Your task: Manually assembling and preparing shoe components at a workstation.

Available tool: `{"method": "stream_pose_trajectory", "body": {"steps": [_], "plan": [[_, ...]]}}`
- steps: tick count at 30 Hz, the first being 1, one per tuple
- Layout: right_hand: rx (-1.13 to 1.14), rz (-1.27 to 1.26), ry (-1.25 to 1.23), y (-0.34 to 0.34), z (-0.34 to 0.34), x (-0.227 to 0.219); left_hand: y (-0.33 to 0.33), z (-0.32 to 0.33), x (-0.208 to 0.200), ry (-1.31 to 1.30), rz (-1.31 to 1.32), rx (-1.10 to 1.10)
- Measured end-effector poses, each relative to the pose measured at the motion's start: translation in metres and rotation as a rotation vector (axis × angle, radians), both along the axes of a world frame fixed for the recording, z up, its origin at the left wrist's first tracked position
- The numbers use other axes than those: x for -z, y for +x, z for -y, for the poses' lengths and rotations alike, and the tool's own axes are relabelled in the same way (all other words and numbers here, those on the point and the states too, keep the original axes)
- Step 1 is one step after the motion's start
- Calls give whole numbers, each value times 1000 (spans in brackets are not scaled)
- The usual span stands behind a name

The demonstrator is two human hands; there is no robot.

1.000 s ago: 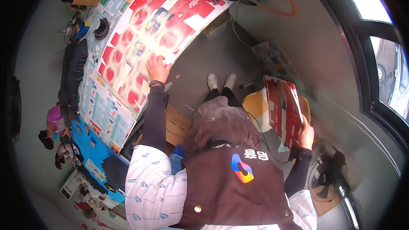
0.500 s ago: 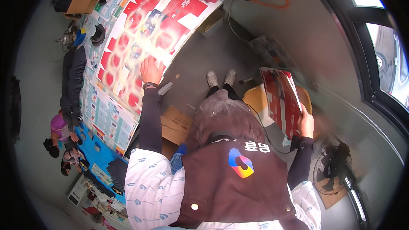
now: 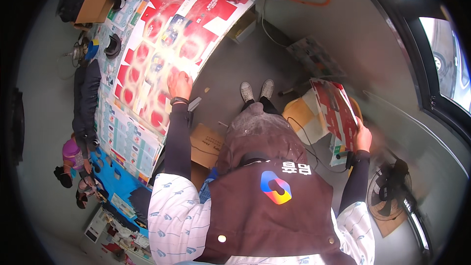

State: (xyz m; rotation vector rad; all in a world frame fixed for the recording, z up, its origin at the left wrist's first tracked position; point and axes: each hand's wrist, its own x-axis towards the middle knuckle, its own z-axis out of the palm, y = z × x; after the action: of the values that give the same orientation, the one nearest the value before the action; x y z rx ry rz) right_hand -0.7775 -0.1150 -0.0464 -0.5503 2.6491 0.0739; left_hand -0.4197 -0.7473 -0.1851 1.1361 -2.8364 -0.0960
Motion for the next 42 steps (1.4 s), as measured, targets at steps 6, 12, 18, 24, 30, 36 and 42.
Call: {"method": "stream_pose_trajectory", "body": {"steps": [6,12,18,24,30,36,42], "plan": [[-28,-48,67,-22,-35,33,3,9,5,-17,17,-4],[-8,-84,71,-49,-53,52,0,24,-25,144,-16,-5],[-18,-79,65,-51,-56,65,-1,32,-30,309,18,-79],[-38,-81,79,-56,-54,59,-6,33,-33,299,-12,-53],[-147,-24,-78,-33,52,-50,-14,-20,-46,407,113,16],[-248,187,-493,-52,96,-93,-14,-97,-213,2190,-1192,865],[-115,391,-1034,-98,119,-147,8,-140,-161,1019,241,52]]}}
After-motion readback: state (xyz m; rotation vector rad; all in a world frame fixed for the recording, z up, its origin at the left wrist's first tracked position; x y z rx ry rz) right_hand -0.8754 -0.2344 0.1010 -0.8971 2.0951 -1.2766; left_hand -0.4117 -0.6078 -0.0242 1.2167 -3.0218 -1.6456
